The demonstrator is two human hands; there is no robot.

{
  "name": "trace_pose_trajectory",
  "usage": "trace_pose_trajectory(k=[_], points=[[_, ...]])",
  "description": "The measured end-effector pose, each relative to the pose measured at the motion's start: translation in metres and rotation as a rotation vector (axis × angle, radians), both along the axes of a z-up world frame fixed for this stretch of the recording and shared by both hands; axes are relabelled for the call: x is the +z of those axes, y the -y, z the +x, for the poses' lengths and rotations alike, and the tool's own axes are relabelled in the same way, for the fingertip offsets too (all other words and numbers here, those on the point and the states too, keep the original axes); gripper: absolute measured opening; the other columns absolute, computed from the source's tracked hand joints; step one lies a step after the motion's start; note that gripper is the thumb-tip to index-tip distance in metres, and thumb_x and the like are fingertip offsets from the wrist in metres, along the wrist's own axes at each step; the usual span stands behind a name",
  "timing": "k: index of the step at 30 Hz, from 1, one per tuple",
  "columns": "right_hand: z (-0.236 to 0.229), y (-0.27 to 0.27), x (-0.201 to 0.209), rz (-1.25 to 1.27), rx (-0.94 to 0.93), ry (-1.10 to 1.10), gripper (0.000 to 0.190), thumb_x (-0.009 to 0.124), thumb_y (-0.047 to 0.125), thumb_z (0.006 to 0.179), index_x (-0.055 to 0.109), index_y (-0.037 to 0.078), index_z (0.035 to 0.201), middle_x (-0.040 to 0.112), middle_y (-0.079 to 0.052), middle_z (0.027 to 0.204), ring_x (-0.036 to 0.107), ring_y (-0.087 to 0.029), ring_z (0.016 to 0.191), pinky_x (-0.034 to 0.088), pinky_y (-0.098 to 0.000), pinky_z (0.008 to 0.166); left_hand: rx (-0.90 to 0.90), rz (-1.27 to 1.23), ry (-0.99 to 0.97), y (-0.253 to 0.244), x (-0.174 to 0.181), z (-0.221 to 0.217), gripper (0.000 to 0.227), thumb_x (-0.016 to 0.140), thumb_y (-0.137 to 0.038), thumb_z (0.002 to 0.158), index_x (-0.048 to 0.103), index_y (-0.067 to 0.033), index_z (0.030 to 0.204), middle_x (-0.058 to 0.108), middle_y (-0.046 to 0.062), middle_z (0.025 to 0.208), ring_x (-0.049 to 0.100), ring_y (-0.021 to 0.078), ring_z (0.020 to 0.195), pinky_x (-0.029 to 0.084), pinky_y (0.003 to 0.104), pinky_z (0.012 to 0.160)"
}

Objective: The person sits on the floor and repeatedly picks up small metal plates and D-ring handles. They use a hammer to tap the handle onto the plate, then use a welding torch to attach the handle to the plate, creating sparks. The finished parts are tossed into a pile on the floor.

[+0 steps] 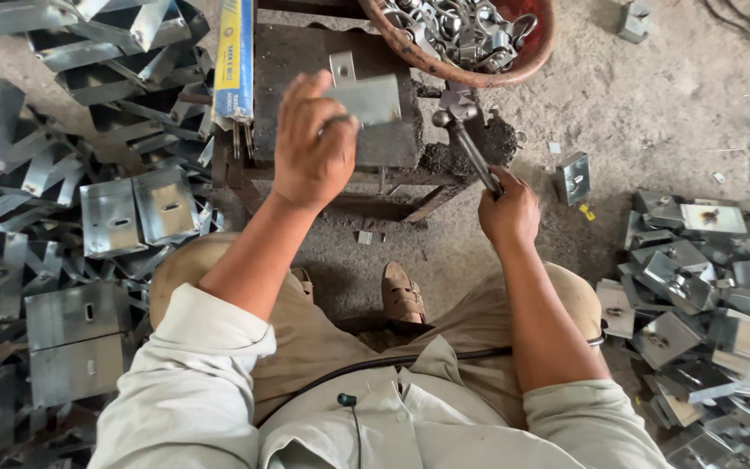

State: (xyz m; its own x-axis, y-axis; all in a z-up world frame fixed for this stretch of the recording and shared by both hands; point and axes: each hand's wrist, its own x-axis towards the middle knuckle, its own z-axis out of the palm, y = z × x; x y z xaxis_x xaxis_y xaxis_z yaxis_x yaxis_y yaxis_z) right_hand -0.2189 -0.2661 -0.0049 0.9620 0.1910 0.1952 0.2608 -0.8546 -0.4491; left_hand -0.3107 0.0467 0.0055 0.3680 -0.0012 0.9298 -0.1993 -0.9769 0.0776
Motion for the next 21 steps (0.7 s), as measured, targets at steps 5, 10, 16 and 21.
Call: trace_pose_trajectory(k=[5, 10, 16, 21], points=[[0.026, 0.011, -0.052, 0.079, -0.067, -0.068, 0.047, 0.071, 0.013, 0.082, 0.07, 0.017, 0.129, 0.074, -0.018, 0.102, 0.069, -0.038, 0.096, 0.054, -0.0483, 0.084, 0.001, 0.216, -0.467, -0.002, -0.039, -0.026, 0.014, 0.074, -0.02, 0.094, 0.062, -0.0143, 0.099, 0.062, 0.01, 0.135, 0.061, 0.0306, 0.131, 0.044, 0.049, 0.112], [0.053, 0.018, -0.091, 0.12, -0.035, -0.154, 0.047, 0.073, 0.012, 0.082, 0.07, 0.013, 0.129, 0.075, -0.016, 0.092, 0.071, -0.036, 0.087, 0.055, -0.0465, 0.083, -0.135, -0.11, -0.703, -0.015, -0.055, -0.009, 0.022, 0.072, -0.026, 0.1, 0.061, -0.0081, 0.107, 0.061, 0.008, 0.142, 0.064, 0.0284, 0.119, 0.039, 0.055, 0.106], [0.06, 0.017, -0.1, 0.109, 0.016, -0.146, 0.044, 0.075, 0.011, 0.083, 0.071, 0.012, 0.127, 0.073, -0.016, 0.09, 0.07, -0.035, 0.086, 0.054, -0.0463, 0.081, -0.022, -0.304, -0.527, -0.038, -0.043, 0.049, 0.035, 0.074, -0.018, 0.088, 0.065, -0.008, 0.12, 0.068, 0.013, 0.125, 0.061, 0.038, 0.116, 0.043, 0.055, 0.093], [0.052, 0.018, -0.066, 0.01, -0.018, -0.182, 0.051, 0.083, 0.024, 0.085, 0.066, 0.012, 0.132, 0.069, -0.012, 0.106, 0.068, -0.026, 0.088, 0.056, -0.0443, 0.075, -0.138, -0.587, -0.723, -0.05, -0.045, 0.078, 0.018, 0.075, -0.02, 0.095, 0.067, -0.0106, 0.108, 0.073, 0.01, 0.103, 0.067, 0.0335, 0.105, 0.053, 0.044, 0.087]])
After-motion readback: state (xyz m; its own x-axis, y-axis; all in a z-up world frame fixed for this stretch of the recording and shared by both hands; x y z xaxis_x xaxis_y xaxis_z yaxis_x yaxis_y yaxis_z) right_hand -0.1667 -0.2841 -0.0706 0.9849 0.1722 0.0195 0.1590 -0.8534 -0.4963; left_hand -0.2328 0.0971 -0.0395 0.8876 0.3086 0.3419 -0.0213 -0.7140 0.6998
